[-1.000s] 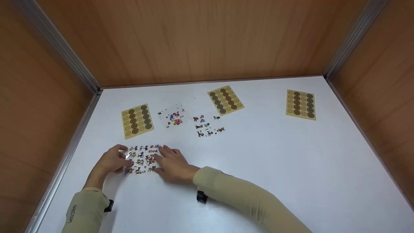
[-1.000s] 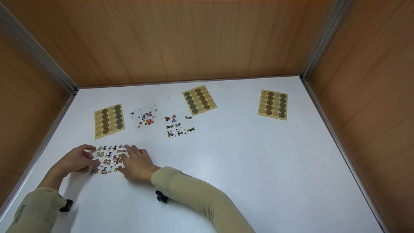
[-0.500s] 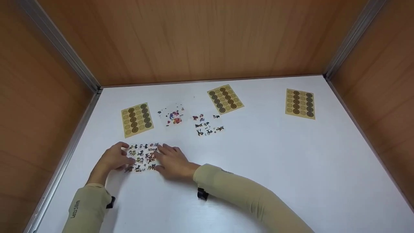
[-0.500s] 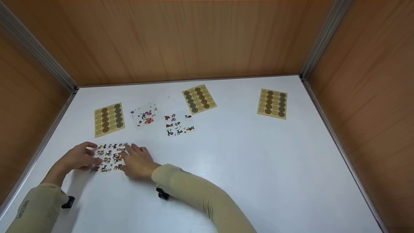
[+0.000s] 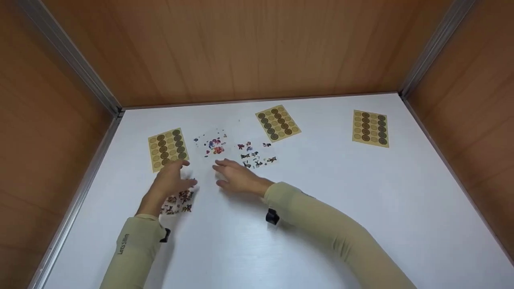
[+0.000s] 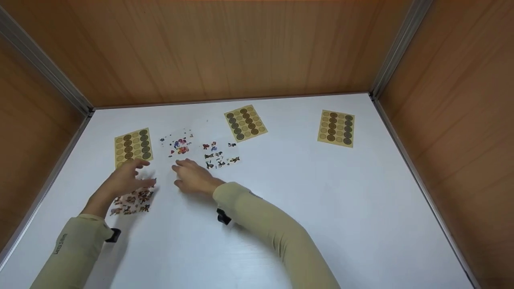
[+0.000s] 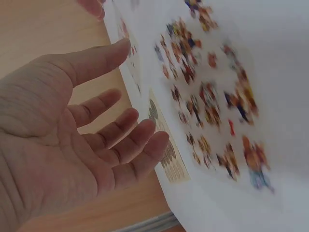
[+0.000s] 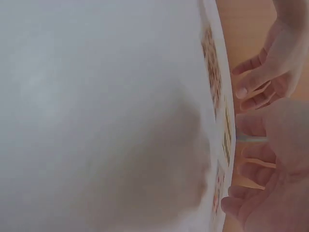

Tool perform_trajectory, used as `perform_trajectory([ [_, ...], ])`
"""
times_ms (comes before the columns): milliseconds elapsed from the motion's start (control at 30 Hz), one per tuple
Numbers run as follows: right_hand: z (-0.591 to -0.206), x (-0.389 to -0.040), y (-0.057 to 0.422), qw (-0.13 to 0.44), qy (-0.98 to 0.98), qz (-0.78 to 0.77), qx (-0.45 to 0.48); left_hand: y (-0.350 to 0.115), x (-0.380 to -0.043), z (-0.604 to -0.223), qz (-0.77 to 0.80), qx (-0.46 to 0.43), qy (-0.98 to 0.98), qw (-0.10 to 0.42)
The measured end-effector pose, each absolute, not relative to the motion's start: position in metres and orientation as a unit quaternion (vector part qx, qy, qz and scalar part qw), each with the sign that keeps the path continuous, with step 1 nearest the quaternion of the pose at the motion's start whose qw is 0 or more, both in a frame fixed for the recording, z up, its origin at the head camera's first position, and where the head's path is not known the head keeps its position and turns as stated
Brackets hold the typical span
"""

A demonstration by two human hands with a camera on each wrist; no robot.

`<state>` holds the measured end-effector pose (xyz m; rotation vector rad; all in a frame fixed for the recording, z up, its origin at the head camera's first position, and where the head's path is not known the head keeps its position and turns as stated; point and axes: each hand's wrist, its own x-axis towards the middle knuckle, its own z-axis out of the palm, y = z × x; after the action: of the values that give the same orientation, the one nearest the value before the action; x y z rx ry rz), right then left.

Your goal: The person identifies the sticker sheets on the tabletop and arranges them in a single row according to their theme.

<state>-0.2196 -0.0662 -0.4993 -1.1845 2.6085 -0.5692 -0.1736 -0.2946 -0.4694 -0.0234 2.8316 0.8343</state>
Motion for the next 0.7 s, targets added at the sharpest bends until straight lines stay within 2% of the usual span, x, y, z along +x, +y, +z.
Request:
perform_trajectory([
  [400,-0.482,-0.287,0.038,0.134,0.91,-0.184,-0.347,-0.202,-0.233,-0.483,0.34,0.035,0.933,0.115],
  [700,-0.493,-0.305,0.088,0.159,0.916,-0.171,-0.327,-0.169,-0.265,-0.495,0.259,0.092,0.952,0.131],
])
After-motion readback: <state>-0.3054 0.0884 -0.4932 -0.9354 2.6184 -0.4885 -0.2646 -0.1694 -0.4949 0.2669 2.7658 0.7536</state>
